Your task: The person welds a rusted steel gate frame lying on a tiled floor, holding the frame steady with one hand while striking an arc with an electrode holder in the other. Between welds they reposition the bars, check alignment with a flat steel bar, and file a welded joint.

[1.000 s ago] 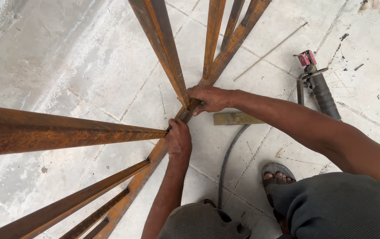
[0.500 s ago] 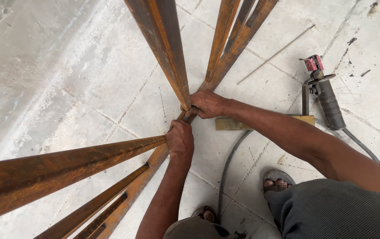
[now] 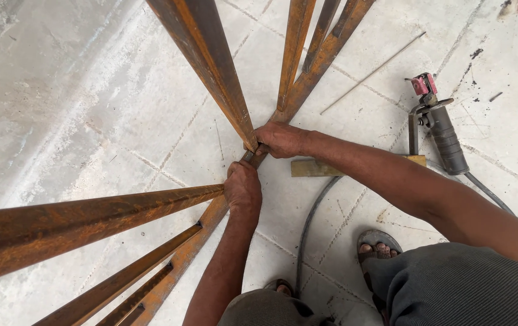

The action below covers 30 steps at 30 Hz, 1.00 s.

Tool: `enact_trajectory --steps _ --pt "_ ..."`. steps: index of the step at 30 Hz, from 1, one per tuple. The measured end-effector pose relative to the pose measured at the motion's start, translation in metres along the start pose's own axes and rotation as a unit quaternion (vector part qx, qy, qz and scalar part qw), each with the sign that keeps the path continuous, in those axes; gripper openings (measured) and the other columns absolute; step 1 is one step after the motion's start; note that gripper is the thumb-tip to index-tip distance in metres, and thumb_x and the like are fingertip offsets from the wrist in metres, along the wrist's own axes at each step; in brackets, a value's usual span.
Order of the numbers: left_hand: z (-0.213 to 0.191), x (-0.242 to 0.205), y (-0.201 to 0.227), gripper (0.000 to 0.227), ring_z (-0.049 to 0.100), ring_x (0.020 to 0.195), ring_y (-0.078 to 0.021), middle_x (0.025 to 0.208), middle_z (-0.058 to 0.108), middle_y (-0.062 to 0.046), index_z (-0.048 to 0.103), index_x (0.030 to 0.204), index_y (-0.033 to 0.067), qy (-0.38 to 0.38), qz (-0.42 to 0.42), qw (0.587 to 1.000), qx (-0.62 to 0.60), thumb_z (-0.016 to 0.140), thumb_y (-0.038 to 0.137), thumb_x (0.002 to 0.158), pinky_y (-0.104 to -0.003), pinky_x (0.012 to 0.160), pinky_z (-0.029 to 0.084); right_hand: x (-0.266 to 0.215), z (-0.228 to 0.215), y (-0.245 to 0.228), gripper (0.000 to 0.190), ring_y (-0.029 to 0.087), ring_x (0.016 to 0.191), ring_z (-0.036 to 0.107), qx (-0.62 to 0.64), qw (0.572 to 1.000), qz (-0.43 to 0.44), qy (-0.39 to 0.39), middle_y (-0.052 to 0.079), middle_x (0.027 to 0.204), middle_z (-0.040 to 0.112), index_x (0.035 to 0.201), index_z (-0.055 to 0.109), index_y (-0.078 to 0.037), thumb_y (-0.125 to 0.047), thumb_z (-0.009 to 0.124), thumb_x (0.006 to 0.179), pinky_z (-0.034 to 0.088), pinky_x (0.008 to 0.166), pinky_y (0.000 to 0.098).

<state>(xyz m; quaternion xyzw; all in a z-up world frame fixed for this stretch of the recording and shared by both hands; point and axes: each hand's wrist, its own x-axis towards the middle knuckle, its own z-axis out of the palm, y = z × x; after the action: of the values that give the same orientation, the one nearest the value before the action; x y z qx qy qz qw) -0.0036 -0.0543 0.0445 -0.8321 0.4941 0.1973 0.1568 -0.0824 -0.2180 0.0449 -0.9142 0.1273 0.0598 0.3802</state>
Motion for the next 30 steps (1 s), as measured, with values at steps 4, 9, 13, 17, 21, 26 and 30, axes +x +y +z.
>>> enact_trajectory --steps 4,9,13,17,21,26,30 --pt "0.012 0.004 -0.001 0.048 0.077 0.087 -0.0271 0.113 0.06 -0.031 0.053 0.122 -0.016 0.019 -0.002 1.0 0.012 0.074 0.017 0.093 -0.031 0.063 0.066 0.006 0.002 -0.002 0.016 0.029 0.098 0.072 -0.027 1.0 -0.007 -0.01 0.012 0.1 0.071 0.104 0.069 -0.002 -0.009 0.074 0.09 0.06 0.086 0.0418" --pt "0.015 0.003 -0.001 0.047 0.077 0.085 -0.0306 0.113 0.059 -0.031 0.053 0.121 -0.0153 0.022 -0.001 1.0 0.014 0.075 0.016 0.093 -0.032 0.062 0.066 0.004 0.006 -0.001 0.023 0.031 0.097 0.069 -0.041 0.998 -0.043 0.031 0.013 0.098 0.068 0.106 0.07 -0.003 0.001 0.073 0.084 0.058 0.086 0.0431" --pt "0.006 -0.002 0.001 0.052 0.077 0.081 -0.0296 0.109 0.059 -0.032 0.05 0.122 -0.0193 0.023 -0.001 0.999 0.03 0.075 0.016 0.093 -0.032 0.06 0.066 -0.001 0.013 0.008 0.015 0.032 0.099 0.069 -0.05 0.997 -0.028 0.046 0.014 0.099 0.068 0.101 0.069 -0.001 -0.005 0.076 0.089 0.057 0.089 0.0445" --pt "-0.001 -0.011 0.001 0.06 0.077 0.081 -0.0293 0.113 0.057 -0.033 0.048 0.124 -0.0207 0.001 -0.004 1.0 0.028 0.079 0.017 0.09 -0.03 0.059 0.066 -0.008 0.013 0.016 0.033 0.03 0.111 0.068 -0.016 1.0 -0.016 0.021 0.015 0.111 0.068 0.12 0.061 -0.002 0.007 0.067 0.088 0.058 0.095 0.0427" --pt "0.004 -0.01 0.0 0.058 0.077 0.082 -0.0304 0.114 0.057 -0.034 0.049 0.123 -0.0201 0.003 -0.002 0.999 0.037 0.079 0.017 0.091 -0.03 0.061 0.066 -0.017 -0.007 -0.005 0.046 0.026 0.118 0.065 0.145 0.987 0.064 0.031 0.016 0.12 0.066 0.145 0.048 -0.009 -0.002 0.053 0.1 0.055 0.097 0.0428" --pt "-0.014 -0.016 0.0 0.061 0.078 0.081 -0.0303 0.118 0.055 -0.035 0.047 0.125 -0.0202 -0.027 0.0 0.999 0.035 0.08 0.018 0.09 -0.03 0.059 0.066 0.017 0.018 -0.006 0.069 0.029 0.152 0.032 0.497 0.862 0.01 0.102 0.015 0.165 0.039 0.162 0.032 -0.013 -0.055 0.016 0.109 0.023 0.126 0.0467" --pt "0.012 -0.002 -0.006 0.061 0.077 0.081 -0.0291 0.114 0.057 -0.035 0.048 0.125 -0.021 0.012 0.006 0.999 0.048 0.081 0.017 0.09 -0.03 0.06 0.066 0.023 0.03 -0.006 0.075 0.027 0.158 0.015 0.503 0.863 -0.032 0.036 0.014 0.171 0.029 0.164 0.023 -0.012 -0.059 0.013 0.107 0.011 0.128 0.045"
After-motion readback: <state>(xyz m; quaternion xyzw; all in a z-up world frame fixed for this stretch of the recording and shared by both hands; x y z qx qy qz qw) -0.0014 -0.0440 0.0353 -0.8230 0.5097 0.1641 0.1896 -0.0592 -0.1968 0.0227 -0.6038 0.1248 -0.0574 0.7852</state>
